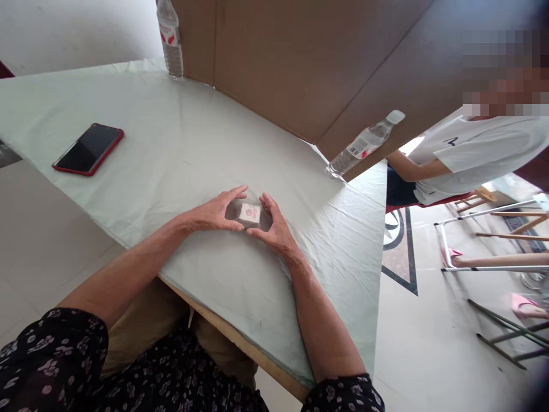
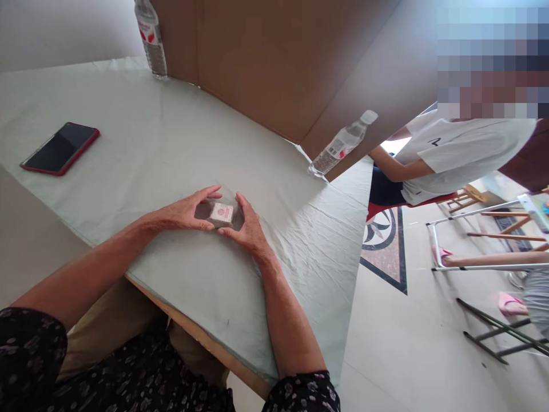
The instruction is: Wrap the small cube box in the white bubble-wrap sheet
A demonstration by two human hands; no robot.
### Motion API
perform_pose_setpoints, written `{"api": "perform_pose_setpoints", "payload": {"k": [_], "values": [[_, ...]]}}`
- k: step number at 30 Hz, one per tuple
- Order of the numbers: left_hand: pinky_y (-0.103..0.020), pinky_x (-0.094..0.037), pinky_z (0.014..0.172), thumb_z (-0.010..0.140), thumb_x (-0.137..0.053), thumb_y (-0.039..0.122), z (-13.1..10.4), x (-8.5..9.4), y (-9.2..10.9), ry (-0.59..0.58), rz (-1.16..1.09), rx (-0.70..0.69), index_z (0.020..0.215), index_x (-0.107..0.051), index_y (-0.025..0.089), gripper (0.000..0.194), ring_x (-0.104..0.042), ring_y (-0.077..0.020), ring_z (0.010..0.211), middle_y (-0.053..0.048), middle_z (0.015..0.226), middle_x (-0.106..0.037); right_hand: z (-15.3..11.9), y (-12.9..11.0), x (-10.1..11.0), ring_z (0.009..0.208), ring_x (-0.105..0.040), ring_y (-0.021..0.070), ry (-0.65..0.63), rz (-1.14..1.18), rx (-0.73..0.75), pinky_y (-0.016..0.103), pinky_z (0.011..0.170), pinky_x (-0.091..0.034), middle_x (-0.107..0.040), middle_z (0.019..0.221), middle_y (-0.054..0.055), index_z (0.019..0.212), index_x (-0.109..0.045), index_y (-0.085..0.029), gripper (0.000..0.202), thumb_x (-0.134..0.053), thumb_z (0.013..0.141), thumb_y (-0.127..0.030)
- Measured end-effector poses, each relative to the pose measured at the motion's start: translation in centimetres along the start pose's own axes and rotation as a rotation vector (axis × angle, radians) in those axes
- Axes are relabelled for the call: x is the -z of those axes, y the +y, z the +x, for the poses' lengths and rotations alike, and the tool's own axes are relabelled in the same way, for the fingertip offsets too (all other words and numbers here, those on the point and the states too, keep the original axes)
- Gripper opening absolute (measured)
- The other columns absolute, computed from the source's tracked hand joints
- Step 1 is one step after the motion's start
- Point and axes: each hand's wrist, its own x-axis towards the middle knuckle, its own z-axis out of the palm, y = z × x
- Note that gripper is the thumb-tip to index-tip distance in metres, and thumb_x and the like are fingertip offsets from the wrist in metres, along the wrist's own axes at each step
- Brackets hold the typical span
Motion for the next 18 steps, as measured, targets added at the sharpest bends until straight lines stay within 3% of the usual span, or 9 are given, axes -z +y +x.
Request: {"api": "perform_pose_setpoints", "payload": {"k": [4, 7, 9, 12, 15, 18], "values": [[-0.048, -0.036, 0.117, 0.08, -0.073, 0.045, 0.2, -0.3, -0.1, -0.007, -0.079, -0.041, 0.162, -0.022, 0.025, 0.099, -0.05, -0.0316, 0.139, -0.014, 0.151, -0.052, 0.0, -0.4, 0.0, 0.141, -0.05, 0.033, 0.013, -0.022, 0.04, 0.057, 0.12, -0.032, -0.058, 0.147, 0.013, 0.152, -0.042, -0.03, 0.092, -0.078, 0.074, -0.064], [-0.052, -0.032, 0.119, 0.07, -0.08, 0.055, 0.2, 0.2, 0.0, 0.054, -0.022, -0.041, 0.162, -0.024, 0.026, 0.111, -0.038, -0.0383, 0.147, -0.016, 0.164, -0.035, -0.1, -1.1, 0.6, 0.146, -0.043, 0.034, 0.065, -0.032, 0.064, 0.056, 0.122, -0.03, -0.047, 0.158, 0.013, 0.152, -0.042, -0.03, 0.094, -0.079, 0.072, -0.065], [-0.055, -0.029, 0.121, 0.066, -0.081, 0.062, 0.2, 0.8, 0.1, 0.166, 0.002, -0.034, 0.162, -0.021, 0.026, 0.119, -0.027, -0.0418, 0.152, -0.016, 0.17, -0.019, -0.3, -1.2, 1.1, 0.147, -0.042, 0.034, 0.135, 0.003, 0.058, 0.057, 0.12, -0.032, -0.041, 0.161, 0.012, 0.152, -0.04, -0.032, 0.094, -0.077, 0.073, -0.067], [-0.056, -0.029, 0.12, 0.074, -0.071, 0.067, 0.1, 1.5, 0.0, 0.294, 0.016, 0.041, 0.163, -0.02, 0.023, 0.111, -0.028, -0.0406, 0.152, -0.018, 0.168, -0.025, -0.4, -0.7, 1.6, 0.143, -0.047, 0.0336, 0.213, 0.08, 0.0, 0.058, 0.116, -0.036, -0.049, 0.155, 0.014, 0.15, -0.042, -0.031, 0.09, -0.073, 0.075, -0.07], [-0.056, -0.026, 0.121, 0.077, -0.066, 0.07, 0.2, 1.1, -0.3, 0.182, 0.137, 0.097, 0.157, -0.036, 0.019, 0.1, -0.03, -0.0402, 0.151, -0.019, 0.161, -0.038, -0.3, 0.4, 1.4, 0.139, -0.051, 0.034, 0.172, 0.089, -0.03, 0.058, 0.117, -0.035, -0.058, 0.146, 0.017, 0.148, -0.044, -0.026, 0.095, -0.075, 0.071, -0.073], [-0.053, -0.024, 0.123, 0.071, -0.071, 0.069, 0.2, 0.2, -0.6, 0.041, 0.263, 0.019, 0.155, -0.039, 0.019, 0.104, -0.027, -0.0407, 0.152, -0.017, 0.163, -0.036, -0.2, 0.9, 0.7, 0.139, -0.051, 0.0345, 0.1, 0.008, 0.005, 0.057, 0.119, -0.033, -0.058, 0.147, 0.017, 0.151, -0.042, -0.024, 0.102, -0.081, 0.067, -0.067]]}}
